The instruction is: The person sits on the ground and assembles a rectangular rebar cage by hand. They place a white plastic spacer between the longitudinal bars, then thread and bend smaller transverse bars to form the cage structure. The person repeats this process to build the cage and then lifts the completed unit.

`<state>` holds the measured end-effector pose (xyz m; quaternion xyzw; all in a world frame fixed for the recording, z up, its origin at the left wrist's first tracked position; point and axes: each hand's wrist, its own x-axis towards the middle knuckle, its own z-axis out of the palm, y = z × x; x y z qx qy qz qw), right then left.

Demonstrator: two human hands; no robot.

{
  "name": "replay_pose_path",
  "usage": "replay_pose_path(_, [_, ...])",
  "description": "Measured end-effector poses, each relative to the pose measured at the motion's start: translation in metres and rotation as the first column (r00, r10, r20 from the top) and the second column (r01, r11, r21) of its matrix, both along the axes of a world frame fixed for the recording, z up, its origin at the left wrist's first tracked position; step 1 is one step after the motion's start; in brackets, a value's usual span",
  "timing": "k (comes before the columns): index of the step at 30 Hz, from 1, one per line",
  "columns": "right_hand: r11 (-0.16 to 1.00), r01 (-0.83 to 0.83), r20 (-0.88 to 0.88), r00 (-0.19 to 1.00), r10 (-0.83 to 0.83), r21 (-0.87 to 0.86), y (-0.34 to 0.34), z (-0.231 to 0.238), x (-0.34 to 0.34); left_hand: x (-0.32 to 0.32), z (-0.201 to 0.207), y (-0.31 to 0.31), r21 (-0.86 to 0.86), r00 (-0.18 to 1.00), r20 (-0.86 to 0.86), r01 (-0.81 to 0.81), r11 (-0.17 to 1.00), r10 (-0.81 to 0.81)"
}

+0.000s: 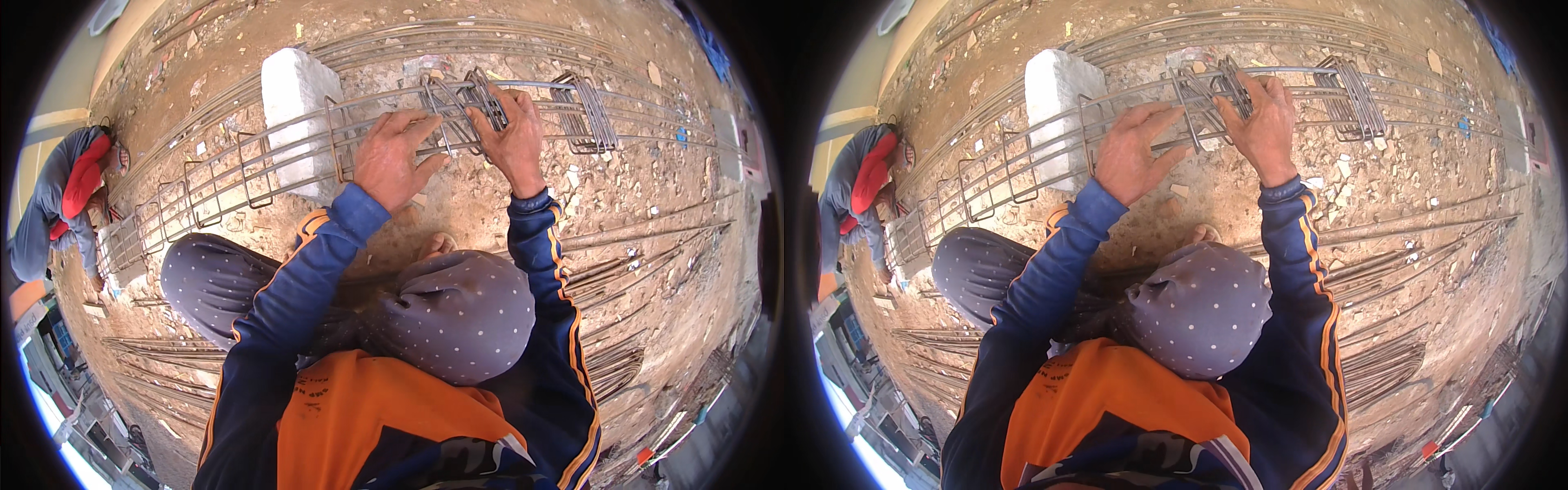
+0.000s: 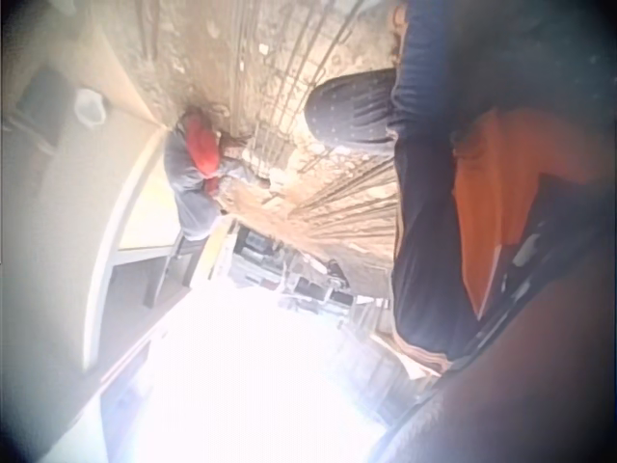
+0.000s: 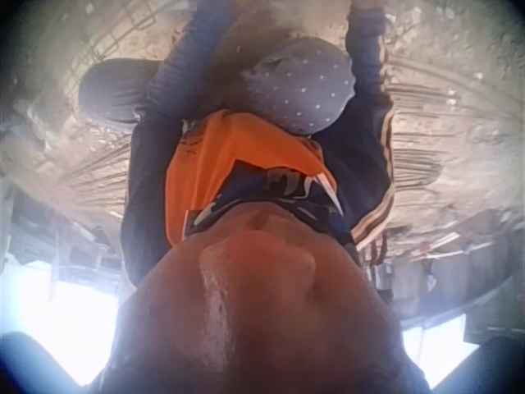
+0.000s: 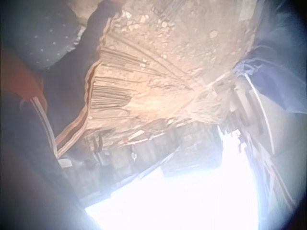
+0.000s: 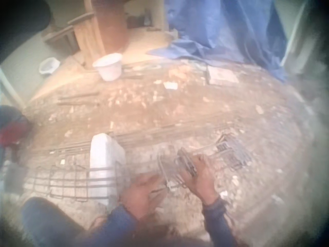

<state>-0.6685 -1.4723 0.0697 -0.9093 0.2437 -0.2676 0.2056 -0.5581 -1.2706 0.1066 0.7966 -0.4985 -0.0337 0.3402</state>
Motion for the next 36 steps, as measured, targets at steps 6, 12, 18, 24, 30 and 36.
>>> replay_pose_path(6, [0.997, -0.034, 0.049, 0.998, 0.031, 0.073, -0.003, -0.005, -0.003, -0.006, -0.015, -0.023, 0.104, 0.999, -0.042, 0.027, 0.994, -0.022])
replay_pose_path(12, [0.992, -0.079, 0.135, 0.989, 0.065, 0.097, -0.009, -0.008, -0.005, -0.013, -0.020, -0.020, 0.124, 0.996, -0.090, -0.003, 0.992, 0.015])
replay_pose_path(18, [0.997, 0.071, 0.161, 0.984, -0.074, 0.025, -0.042, -0.017, -0.019, -0.015, -0.006, -0.034, 0.055, 0.999, 0.054, -0.008, 0.998, 0.005])
replay_pose_path(24, [0.955, 0.251, 0.174, 0.959, -0.224, -0.156, -0.099, -0.022, -0.045, 0.003, -0.005, -0.055, 0.053, 0.984, 0.115, 0.129, 0.990, -0.134])
replay_pose_path(30, [0.954, 0.245, 0.183, 0.960, -0.214, -0.171, -0.106, -0.022, -0.050, 0.052, 0.033, -0.095, 0.419, 0.949, -0.105, 0.312, 0.853, -0.296])
replay_pose_path(36, [0.924, 0.351, 0.031, 0.936, -0.351, -0.151, -0.110, -0.016, -0.071, 0.096, 0.053, -0.114, 0.354, 0.888, -0.182, 0.461, 0.814, -0.423])
